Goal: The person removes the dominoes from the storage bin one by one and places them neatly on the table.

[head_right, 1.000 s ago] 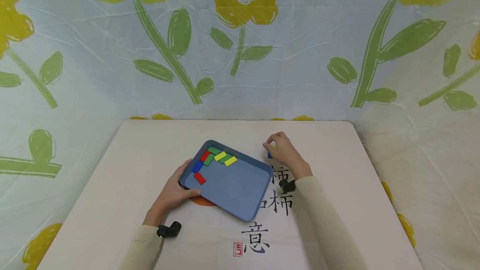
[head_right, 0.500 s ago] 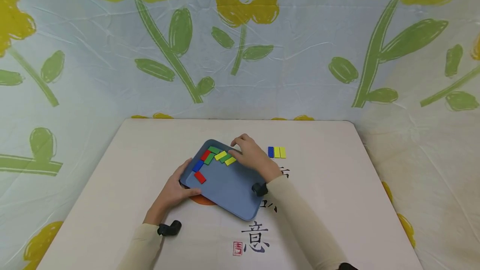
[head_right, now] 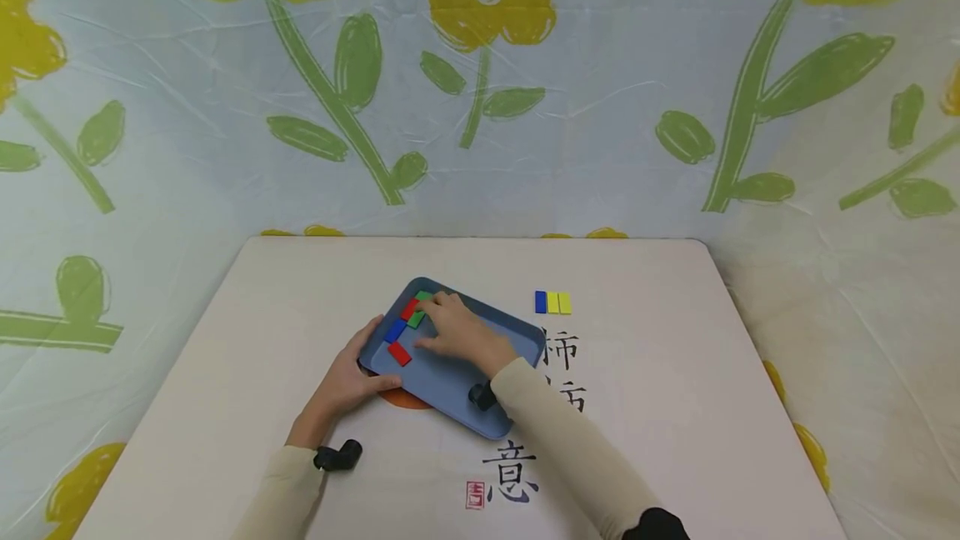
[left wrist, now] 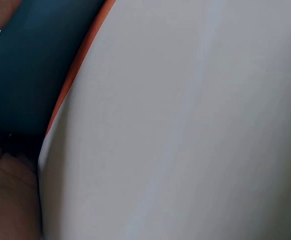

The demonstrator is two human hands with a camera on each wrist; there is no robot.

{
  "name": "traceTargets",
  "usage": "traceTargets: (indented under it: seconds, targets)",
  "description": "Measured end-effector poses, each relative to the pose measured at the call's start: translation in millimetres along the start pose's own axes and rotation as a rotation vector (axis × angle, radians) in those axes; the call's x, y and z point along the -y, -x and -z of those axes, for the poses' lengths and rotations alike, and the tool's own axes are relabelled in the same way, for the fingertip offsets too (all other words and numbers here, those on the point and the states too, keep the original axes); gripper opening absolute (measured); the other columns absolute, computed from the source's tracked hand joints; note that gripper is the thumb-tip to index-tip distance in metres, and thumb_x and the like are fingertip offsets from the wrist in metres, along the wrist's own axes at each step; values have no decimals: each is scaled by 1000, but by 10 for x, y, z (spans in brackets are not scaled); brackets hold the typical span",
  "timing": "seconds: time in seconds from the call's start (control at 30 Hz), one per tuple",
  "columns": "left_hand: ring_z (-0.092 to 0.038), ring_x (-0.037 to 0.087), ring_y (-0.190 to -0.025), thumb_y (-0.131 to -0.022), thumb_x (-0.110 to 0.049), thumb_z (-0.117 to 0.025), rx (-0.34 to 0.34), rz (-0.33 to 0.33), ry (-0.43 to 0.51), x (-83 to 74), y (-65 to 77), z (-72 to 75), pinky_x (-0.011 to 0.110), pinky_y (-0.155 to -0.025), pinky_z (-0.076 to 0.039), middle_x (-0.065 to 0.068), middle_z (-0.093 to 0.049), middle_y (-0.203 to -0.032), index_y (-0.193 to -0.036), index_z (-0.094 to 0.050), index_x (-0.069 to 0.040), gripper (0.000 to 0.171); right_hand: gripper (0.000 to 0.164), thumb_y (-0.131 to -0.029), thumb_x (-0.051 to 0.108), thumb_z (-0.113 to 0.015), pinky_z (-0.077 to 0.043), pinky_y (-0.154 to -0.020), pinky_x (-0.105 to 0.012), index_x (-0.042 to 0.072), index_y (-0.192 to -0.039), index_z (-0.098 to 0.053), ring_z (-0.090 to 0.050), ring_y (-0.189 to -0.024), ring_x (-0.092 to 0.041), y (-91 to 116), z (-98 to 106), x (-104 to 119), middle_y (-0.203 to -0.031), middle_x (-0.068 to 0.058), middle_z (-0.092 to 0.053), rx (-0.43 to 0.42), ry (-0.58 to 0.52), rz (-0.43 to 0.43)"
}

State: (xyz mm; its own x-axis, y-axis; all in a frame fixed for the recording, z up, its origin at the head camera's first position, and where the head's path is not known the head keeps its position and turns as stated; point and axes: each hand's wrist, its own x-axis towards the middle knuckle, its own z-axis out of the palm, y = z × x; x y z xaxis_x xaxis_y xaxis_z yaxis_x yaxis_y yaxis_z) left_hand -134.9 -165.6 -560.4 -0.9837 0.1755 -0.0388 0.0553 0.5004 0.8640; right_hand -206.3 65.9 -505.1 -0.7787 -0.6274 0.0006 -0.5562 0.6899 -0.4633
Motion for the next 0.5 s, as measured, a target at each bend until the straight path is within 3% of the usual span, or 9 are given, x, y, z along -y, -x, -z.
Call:
traceTargets:
  seconds: [0.37,0.5]
  targets:
    - [-30,30,-143,-66,-45,-87,-1,-13,-3,27,-13,3,58,-110,-30,0,-27,-157,-153,-23,-36,108,64,-80,48,-75,-44,-101,-35,18,-134,-57,-44,-117,-20,-109,-228,98,-129,-3,-53,80,68,66]
    - [-29,30,-143,-66,-46,-86,2,-11,0,38,-11,2,58,-110,-30,0,-27,-157,-152,-22,-38,108,61,-79,48,-76,-45,-96,-32,20,-130,-60,-44,-113,-18,-115,-281,110,-124,-2,-53,74,87,78]
